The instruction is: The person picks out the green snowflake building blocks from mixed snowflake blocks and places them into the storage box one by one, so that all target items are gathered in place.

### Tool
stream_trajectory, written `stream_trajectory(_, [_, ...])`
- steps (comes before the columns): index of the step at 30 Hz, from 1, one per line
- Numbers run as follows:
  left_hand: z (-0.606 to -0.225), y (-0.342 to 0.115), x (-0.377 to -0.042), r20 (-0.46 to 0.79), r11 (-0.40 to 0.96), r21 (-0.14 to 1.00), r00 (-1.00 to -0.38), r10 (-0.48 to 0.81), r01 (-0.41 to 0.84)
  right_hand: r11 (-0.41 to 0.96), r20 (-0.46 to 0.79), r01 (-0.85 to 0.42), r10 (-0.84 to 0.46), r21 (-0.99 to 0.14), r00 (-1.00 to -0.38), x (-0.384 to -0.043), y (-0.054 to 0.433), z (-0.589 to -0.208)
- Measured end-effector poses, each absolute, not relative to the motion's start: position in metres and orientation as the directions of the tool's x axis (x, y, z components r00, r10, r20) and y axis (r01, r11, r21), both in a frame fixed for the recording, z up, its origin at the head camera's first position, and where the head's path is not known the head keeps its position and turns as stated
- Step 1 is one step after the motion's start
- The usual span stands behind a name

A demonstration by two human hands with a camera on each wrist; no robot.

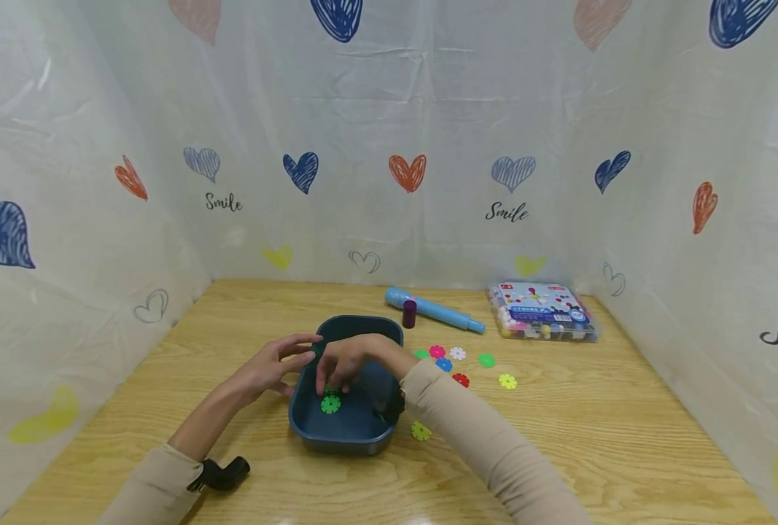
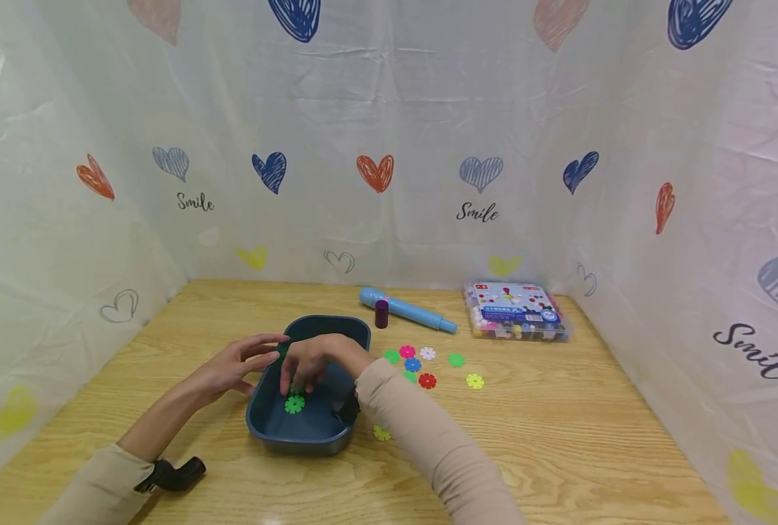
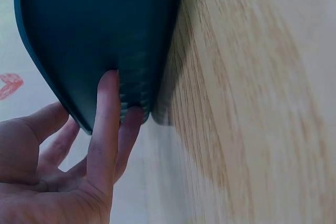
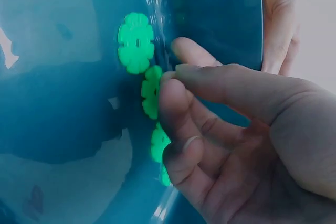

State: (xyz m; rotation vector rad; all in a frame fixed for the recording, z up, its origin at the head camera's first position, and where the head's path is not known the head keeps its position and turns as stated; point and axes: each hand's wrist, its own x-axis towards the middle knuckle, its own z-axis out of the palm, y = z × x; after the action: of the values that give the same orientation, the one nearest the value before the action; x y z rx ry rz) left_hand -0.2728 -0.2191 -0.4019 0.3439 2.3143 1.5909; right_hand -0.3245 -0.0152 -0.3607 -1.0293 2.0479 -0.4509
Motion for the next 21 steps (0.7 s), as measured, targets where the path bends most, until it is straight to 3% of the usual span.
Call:
stream_trajectory(12, [-0.399, -0.219, -0.271, -0.117, 0.360, 0.933, -0.922, 0.369, 0.026, 0.546, -0.376, -0.581, -0.837, -0.603, -0.397, -0.330, 0.029, -0.326])
stream_trajectory(21, [-0.401, -0.218, -0.270, -0.132, 0.365, 0.931, -0.928, 0.348, 0.004, 0.611, -0.351, -0.565, -0.787, -0.554, -0.507, -0.331, 0.103, -0.303])
